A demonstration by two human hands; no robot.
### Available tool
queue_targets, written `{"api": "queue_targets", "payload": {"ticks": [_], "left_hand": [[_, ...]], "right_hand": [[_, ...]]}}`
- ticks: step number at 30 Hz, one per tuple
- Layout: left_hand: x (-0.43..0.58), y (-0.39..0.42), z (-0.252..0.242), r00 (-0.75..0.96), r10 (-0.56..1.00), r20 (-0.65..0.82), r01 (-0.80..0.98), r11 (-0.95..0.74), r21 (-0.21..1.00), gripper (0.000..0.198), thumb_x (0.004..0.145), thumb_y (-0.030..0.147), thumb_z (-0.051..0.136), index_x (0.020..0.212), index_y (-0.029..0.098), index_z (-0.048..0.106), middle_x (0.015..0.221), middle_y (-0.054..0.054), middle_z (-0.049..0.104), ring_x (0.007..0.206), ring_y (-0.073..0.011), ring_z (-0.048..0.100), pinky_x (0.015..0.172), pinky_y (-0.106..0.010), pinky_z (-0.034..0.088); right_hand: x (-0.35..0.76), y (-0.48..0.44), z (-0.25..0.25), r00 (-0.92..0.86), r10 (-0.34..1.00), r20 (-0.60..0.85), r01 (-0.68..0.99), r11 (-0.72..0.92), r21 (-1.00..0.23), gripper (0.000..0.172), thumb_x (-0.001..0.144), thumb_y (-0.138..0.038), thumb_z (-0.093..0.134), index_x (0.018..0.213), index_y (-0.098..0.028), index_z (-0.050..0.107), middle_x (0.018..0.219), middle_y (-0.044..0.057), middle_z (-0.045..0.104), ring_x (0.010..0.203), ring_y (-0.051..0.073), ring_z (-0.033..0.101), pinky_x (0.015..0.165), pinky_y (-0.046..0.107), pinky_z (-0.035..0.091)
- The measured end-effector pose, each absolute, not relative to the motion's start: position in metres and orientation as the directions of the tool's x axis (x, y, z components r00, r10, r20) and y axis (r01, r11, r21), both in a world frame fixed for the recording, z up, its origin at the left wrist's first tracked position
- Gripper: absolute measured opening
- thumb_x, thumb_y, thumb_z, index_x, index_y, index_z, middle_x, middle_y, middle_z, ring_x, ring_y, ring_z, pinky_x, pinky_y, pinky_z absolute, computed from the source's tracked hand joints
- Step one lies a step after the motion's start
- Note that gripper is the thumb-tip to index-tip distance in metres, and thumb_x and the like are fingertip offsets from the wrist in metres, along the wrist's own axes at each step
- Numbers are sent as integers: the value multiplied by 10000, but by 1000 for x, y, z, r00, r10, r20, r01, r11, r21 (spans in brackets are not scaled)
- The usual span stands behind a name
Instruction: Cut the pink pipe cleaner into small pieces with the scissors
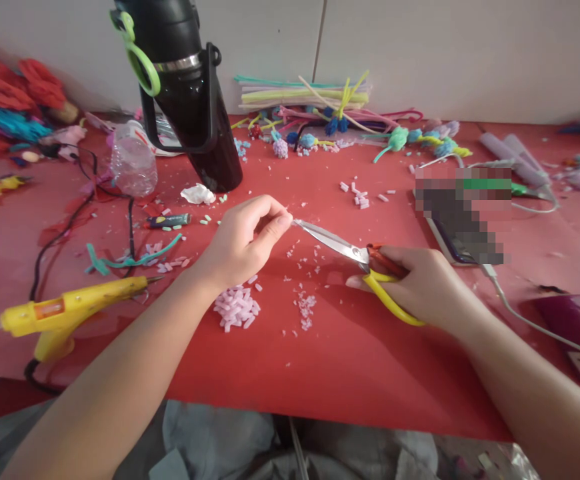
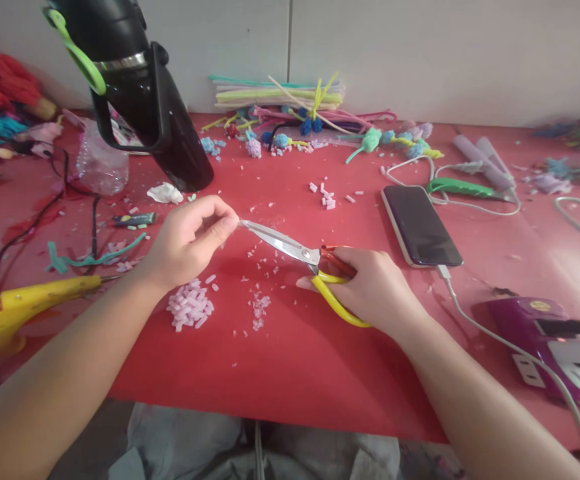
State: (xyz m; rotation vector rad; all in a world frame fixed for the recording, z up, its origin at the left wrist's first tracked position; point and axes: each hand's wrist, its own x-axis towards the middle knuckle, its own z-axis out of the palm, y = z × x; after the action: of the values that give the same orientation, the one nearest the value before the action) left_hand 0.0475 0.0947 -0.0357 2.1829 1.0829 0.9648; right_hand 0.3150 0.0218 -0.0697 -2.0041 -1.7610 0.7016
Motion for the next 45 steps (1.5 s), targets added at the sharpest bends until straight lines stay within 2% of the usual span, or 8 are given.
{"api": "queue_targets", "payload": {"ticks": [11, 22, 29, 33, 40, 45], "left_hand": [[49, 94, -35, 442, 826, 350, 454, -543, 707, 189, 957, 254, 518, 780, 190, 528, 687, 7, 516, 621, -123, 477, 604, -279, 424], [49, 95, -36, 442, 828, 346, 445, -537, 716, 187, 955, 258, 528, 781, 191, 523, 687, 5, 517, 622, -123, 479, 590, -274, 423], [49, 93, -35, 437, 837, 331, 451, -522, 724, 183, 953, 242, 523, 780, 184, 520, 687, 9, 511, 630, -118, 478, 595, -264, 412], [49, 94, -36, 433, 845, 315, 452, -506, 735, 185, 956, 251, 528, 784, 185, 515, 690, 11, 505, 636, -119, 472, 597, -266, 403], [48, 93, -35, 425, 853, 304, 460, -493, 739, 194, 966, 250, 506, 781, 191, 506, 661, 25, 453, 595, -115, 416, 571, -278, 364], [49, 93, -35, 437, 844, 311, 460, -507, 729, 199, 973, 244, 497, 782, 188, 501, 669, 28, 445, 601, -112, 413, 582, -279, 359]], "right_hand": [[314, 22, -71, 86, 992, -93, 809, -124, -575, 665, 583, -722, 757, 603, -231, 308, 626, -46, 220, 619, 130, 206, 484, 265, 224], [315, 22, -70, 78, 993, -89, 810, -115, -576, 669, 605, -705, 760, 605, -231, 287, 617, -46, 221, 611, 124, 202, 470, 265, 221], [313, 23, -69, 68, 995, -70, 809, -96, -580, 666, 586, -755, 736, 581, -227, 329, 596, -45, 234, 589, 118, 216, 451, 256, 222], [312, 23, -67, 95, 993, -76, 797, -121, -592, 687, 582, -762, 736, 578, -229, 302, 597, -45, 222, 593, 117, 209, 459, 262, 205], [315, 21, -70, 73, 994, -87, 796, -110, -595, 620, 599, -717, 758, 632, -230, 375, 624, -52, 251, 614, 124, 222, 490, 257, 245], [314, 21, -70, 95, 991, -94, 806, -131, -578, 666, 577, -724, 763, 613, -232, 316, 633, -50, 219, 628, 129, 194, 490, 261, 230]]}}
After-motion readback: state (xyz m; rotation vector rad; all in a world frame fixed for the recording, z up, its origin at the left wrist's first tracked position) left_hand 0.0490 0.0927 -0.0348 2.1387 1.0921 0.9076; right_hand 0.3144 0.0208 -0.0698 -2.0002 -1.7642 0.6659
